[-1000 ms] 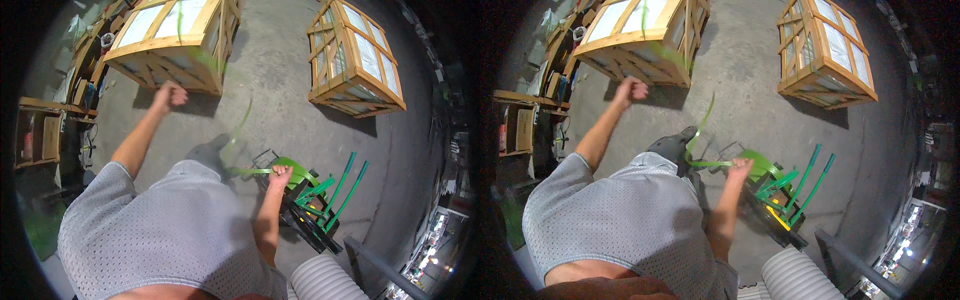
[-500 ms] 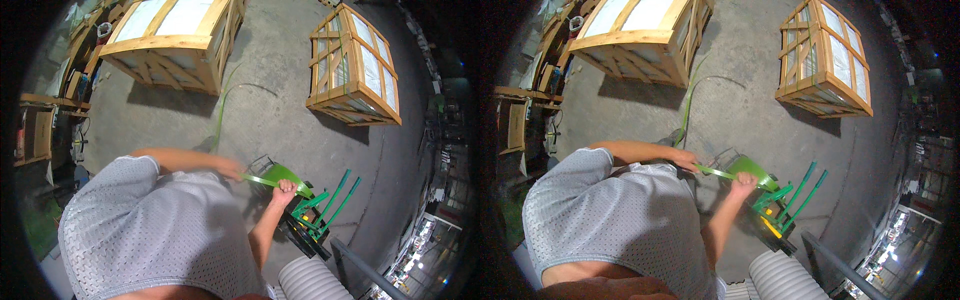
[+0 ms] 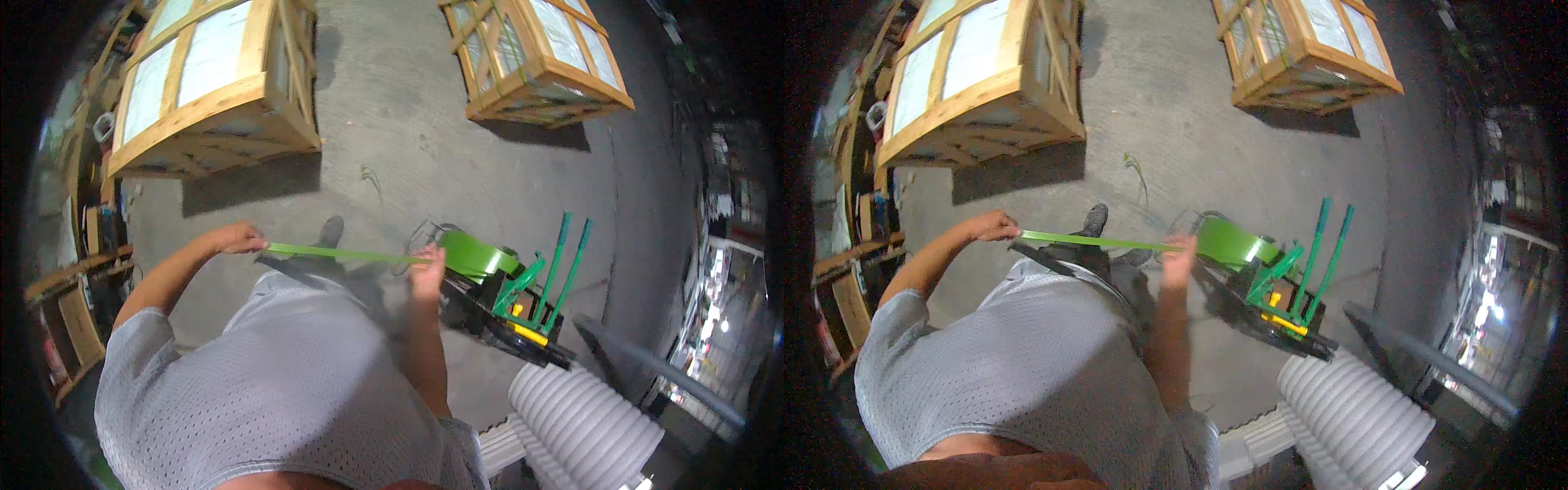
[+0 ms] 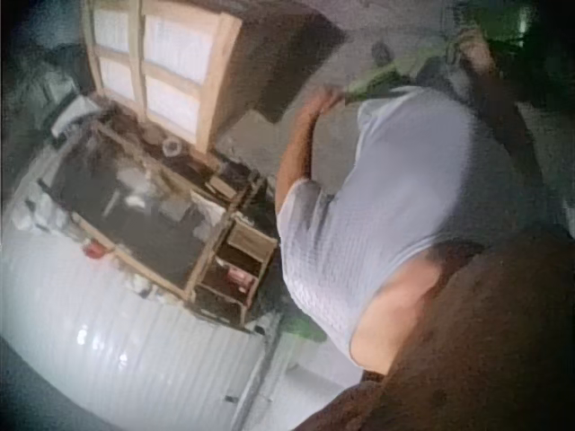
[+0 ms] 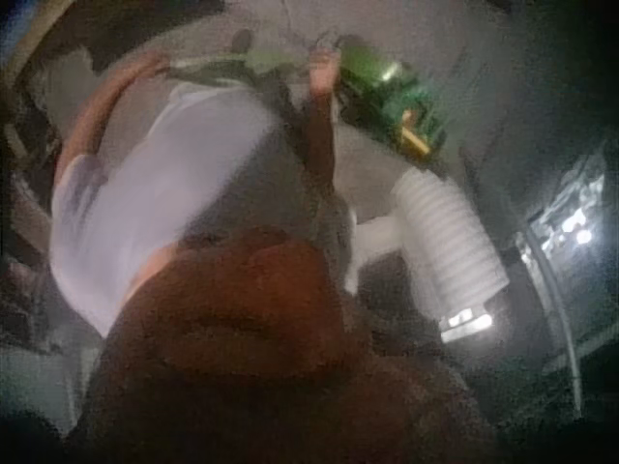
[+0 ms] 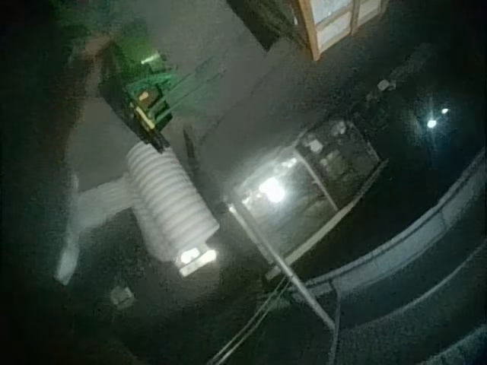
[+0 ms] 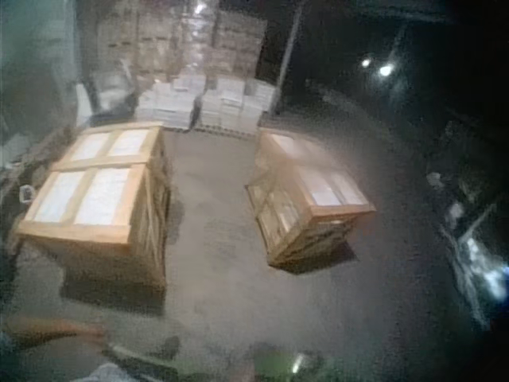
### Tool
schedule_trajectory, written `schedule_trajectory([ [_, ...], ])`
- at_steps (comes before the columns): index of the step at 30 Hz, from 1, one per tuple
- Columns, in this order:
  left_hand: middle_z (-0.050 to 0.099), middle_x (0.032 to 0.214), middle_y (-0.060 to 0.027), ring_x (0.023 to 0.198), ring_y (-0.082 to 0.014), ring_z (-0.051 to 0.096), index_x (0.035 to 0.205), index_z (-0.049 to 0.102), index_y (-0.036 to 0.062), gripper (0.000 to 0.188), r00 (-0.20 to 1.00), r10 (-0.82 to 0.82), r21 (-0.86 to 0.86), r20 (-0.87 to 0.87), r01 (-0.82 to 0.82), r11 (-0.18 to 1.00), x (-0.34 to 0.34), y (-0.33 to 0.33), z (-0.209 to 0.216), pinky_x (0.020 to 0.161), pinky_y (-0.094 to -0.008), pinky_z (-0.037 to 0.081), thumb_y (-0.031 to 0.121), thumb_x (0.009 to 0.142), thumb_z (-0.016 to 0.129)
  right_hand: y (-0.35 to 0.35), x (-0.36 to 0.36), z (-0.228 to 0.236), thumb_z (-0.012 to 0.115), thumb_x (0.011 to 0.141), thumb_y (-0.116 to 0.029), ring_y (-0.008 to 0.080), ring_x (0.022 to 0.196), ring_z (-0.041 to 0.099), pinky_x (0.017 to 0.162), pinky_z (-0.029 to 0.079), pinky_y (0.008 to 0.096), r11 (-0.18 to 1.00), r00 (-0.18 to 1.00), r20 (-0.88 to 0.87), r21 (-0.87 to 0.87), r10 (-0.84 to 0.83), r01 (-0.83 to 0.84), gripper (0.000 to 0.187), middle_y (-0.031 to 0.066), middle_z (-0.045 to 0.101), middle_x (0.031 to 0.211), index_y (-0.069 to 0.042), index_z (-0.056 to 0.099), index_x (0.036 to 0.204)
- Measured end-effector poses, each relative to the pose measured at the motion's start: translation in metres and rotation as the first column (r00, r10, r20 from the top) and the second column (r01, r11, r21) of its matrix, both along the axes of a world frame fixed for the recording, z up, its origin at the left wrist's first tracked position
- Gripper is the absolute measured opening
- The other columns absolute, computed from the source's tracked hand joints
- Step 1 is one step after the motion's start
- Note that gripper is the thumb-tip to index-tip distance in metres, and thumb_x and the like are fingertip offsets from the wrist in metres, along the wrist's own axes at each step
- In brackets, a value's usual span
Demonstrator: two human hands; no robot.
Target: The person uses a green handheld strapping tool to wrap and tension green plastic straps around two wooden crates. They pull the strap from a dispenser, loop it around each crate, and secure it with the tool.
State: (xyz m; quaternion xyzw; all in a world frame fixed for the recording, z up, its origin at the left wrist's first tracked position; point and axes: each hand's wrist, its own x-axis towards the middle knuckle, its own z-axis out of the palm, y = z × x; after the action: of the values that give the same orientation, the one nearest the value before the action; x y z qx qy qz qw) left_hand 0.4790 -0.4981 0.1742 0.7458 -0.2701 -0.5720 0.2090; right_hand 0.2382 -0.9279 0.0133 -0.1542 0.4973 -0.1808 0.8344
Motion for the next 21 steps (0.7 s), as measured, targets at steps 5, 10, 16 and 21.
schedule_trajectory([
  [5,0.057,0.064,-0.0090,0.061,-0.0225,0.054,0.078,0.063,0.0033,0.044,0.982,0.001,-0.042,0.187,0.007,0.999,0.016,0.028,-0.022,0.058,-0.0380,0.043,0.043,0.092,0.053,0.062,0.009,-0.010,0.058,0.091,-0.037,0.0235,0.091,0.057,0.083,0.048,0.0408,0.982,0.989,-0.116,0.178,0.087,-0.066,0.034,0.0075,0.060,0.104,-0.007,0.057,0.106],
  [10,0.056,0.066,-0.0164,0.062,-0.0336,0.053,0.076,0.061,0.0012,0.044,0.930,-0.177,0.014,0.321,0.182,0.983,0.057,0.016,-0.010,0.060,-0.0438,0.043,0.043,0.090,0.055,0.099,0.019,0.052,0.058,0.092,-0.028,0.0224,0.091,0.060,0.078,0.049,0.0377,0.911,0.911,0.101,0.062,0.401,-0.408,0.028,0.0107,0.063,0.102,-0.003,0.057,0.105],
  [16,0.045,0.055,-0.0065,0.054,-0.0184,0.044,0.071,0.055,-0.0007,0.048,0.980,-0.024,-0.156,0.199,0.055,0.986,0.105,-0.025,0.065,0.051,-0.0377,0.038,0.044,0.089,0.059,0.130,0.050,0.102,0.061,0.090,-0.026,0.0201,0.096,0.061,0.078,0.049,0.0333,0.626,0.655,-0.067,-0.238,0.752,-0.743,0.037,0.0118,0.064,0.107,0.000,0.056,0.117],
  [21,0.042,0.059,0.0046,0.055,-0.0078,0.038,0.067,0.055,0.0061,0.043,0.988,0.153,-0.151,0.029,-0.147,0.978,0.130,-0.070,0.127,0.048,-0.0261,0.031,0.043,0.089,0.061,0.154,0.107,0.117,0.067,0.086,-0.023,0.0196,0.096,0.062,0.083,0.050,0.0334,0.287,0.393,-0.215,-0.399,0.894,-0.871,0.040,0.0129,0.064,0.105,0.001,0.055,0.116],
])
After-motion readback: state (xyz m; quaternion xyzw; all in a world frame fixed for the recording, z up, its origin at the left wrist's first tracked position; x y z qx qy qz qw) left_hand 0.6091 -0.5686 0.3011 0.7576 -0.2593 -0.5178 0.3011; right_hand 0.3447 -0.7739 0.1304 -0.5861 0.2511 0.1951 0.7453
